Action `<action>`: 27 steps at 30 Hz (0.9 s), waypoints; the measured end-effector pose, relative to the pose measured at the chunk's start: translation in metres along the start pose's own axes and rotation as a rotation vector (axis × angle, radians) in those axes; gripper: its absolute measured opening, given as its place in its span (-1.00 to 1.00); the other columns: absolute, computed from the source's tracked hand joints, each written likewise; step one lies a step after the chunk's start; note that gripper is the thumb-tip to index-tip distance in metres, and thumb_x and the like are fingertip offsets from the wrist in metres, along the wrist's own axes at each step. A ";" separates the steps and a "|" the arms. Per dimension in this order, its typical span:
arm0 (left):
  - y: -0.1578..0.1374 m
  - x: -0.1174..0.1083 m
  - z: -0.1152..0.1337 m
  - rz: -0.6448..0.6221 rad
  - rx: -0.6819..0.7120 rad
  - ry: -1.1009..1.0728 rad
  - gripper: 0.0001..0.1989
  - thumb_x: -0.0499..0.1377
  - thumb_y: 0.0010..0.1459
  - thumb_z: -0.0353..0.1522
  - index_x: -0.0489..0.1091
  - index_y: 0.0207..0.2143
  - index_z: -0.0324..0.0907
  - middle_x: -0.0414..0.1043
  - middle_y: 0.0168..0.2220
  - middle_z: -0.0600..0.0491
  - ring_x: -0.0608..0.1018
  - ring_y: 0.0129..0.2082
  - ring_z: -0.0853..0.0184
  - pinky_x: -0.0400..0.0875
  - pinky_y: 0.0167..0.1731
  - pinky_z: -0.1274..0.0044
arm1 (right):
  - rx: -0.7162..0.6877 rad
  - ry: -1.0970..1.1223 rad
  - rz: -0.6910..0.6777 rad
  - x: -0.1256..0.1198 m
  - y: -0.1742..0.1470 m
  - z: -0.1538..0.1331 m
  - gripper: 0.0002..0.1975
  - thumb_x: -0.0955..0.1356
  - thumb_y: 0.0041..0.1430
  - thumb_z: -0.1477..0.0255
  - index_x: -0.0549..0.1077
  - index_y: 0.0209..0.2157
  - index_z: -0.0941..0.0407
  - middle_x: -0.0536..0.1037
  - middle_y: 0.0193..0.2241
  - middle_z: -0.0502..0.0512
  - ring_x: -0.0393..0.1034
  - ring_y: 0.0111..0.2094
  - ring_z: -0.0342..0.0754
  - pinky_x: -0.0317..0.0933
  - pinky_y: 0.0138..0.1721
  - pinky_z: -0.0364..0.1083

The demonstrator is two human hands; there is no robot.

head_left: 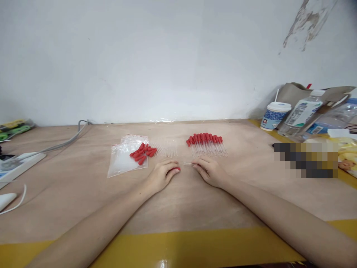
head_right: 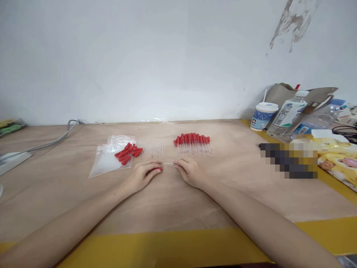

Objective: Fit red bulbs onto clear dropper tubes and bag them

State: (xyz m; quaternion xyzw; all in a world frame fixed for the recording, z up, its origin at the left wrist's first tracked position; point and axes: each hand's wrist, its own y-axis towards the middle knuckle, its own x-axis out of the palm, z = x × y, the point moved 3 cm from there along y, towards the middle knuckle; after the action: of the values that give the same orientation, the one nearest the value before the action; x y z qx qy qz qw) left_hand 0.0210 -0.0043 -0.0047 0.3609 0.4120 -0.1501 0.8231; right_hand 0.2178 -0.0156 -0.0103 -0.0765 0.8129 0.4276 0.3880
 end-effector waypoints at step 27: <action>-0.006 0.008 0.006 -0.079 -0.245 -0.471 -0.79 0.04 0.15 -0.31 0.40 -0.34 -0.26 0.35 -0.60 0.12 0.41 -0.61 0.49 0.32 -0.58 0.67 | -0.074 0.182 -0.077 0.009 0.003 0.000 -0.79 0.21 0.20 0.43 0.47 -0.27 0.13 0.43 -0.53 0.03 0.29 -0.51 -0.17 0.17 -0.48 -0.20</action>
State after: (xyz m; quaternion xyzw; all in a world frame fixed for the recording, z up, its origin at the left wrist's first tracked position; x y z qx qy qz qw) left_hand 0.0259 -0.0120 -0.0109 0.1973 0.2381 -0.2110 0.9273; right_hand 0.2108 -0.0120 -0.0148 -0.1605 0.8249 0.4334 0.3256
